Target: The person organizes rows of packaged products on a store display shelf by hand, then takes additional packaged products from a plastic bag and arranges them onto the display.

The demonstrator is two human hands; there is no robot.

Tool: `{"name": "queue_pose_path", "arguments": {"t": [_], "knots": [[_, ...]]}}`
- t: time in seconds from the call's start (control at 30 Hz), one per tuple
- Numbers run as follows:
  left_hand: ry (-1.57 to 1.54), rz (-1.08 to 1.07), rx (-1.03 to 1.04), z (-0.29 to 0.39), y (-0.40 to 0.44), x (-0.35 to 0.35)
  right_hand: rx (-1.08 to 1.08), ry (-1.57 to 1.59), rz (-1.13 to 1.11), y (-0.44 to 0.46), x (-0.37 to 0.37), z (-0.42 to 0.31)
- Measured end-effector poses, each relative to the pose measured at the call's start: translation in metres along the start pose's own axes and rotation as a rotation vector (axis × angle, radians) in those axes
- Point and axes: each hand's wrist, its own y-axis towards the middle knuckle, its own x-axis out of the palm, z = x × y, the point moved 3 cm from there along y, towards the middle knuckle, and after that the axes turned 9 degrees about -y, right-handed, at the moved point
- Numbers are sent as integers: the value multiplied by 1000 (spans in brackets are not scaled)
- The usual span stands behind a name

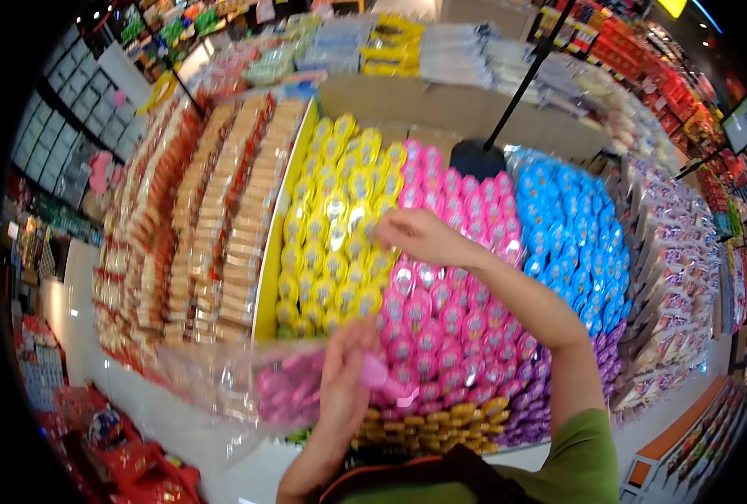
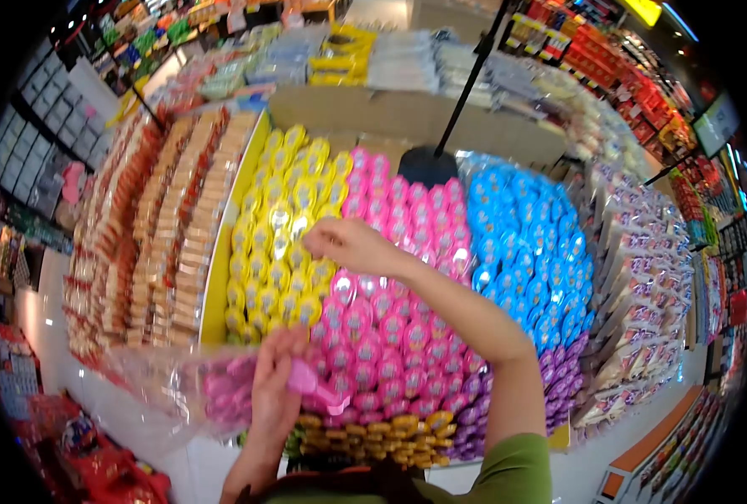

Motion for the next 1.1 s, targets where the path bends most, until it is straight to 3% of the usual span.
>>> {"name": "queue_pose_path", "arguments": {"t": [0.07,0.17,0.37,0.4,0.43,0.47,0.5,0.53,0.6,0.7,0.8,0.83,0.9,0.93,0.97,1.03,1.07,1.1], "knots": [[114,-68,150,8,9,10,51,-44,-293,-37,30,-46],[150,-87,181,11,11,17,149,84,-400,-67,56,-78],[218,-87,249,4,6,25,60,547,-117,-87,93,-69],[216,-37,151,1,3,24,47,627,-67,-87,90,-69],[215,16,53,-2,-1,21,56,404,26,-87,78,-66],[217,73,-44,-6,-6,17,126,381,72,-88,71,-68],[170,82,46,-15,-11,20,194,361,117,-90,64,-75],[157,0,-62,-22,-13,11,259,340,162,-91,58,-77],[136,-158,-280,-31,-15,-8,148,460,74,-94,65,-77],[-389,-289,-491,-29,-18,2,-21,587,-39,-93,66,-76],[-542,-381,-606,-34,-21,2,5,699,-141,-89,55,-70],[-540,-304,-649,-39,-22,-5,138,618,-169,-88,44,-67],[-160,-300,-633,-28,-25,17,239,448,120,-70,9,-50],[27,-294,-621,-25,-25,23,179,393,306,-58,-17,-36],[-58,-456,-639,-34,-26,4,119,335,492,-44,-46,-14],[-16,-454,-608,-37,-32,1,-29,-93,788,-18,-109,48],[7,-454,-591,-37,-33,0,97,-114,841,-12,-133,60],[9,-412,-593,-37,-35,-2,81,-125,911,-4,-152,77]]}}
